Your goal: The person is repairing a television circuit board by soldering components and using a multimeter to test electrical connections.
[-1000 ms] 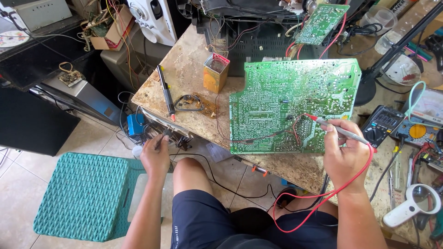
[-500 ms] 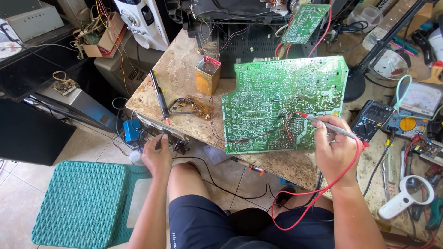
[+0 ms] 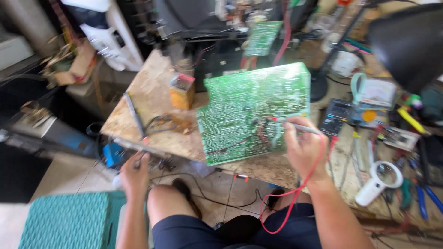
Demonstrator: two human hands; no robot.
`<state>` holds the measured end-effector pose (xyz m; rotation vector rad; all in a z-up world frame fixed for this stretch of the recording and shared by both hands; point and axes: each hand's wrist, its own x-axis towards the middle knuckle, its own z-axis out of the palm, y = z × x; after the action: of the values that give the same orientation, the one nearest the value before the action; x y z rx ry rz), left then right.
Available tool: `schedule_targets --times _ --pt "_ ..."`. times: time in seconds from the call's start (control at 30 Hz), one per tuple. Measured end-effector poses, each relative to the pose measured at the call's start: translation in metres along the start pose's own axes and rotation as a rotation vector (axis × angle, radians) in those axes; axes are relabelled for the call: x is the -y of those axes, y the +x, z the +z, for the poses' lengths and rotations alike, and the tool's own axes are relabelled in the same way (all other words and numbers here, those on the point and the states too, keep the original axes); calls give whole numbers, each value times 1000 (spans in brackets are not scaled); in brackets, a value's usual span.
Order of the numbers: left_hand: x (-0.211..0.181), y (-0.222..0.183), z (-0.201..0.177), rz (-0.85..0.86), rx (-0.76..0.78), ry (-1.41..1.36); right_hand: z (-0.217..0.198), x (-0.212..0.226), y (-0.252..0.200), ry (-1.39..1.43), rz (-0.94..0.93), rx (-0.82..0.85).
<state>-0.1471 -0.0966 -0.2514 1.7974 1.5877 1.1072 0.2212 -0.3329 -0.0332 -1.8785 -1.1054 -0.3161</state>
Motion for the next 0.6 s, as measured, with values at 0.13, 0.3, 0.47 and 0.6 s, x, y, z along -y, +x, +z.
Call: schedule_targets --times 0.13,0.3,0.47,0.6 --pt "-19 3 -11 -96 147 74 -7 10 9 -11 107 68" --pt "-43 -1 -15 -205 145 138 -10 6 9 18 138 117" --pt "-36 -1 -13 -173 133 178 -9 9 9 35 101 128" --pt "-39 -1 -13 -220 129 180 -8 7 8 19 113 137"
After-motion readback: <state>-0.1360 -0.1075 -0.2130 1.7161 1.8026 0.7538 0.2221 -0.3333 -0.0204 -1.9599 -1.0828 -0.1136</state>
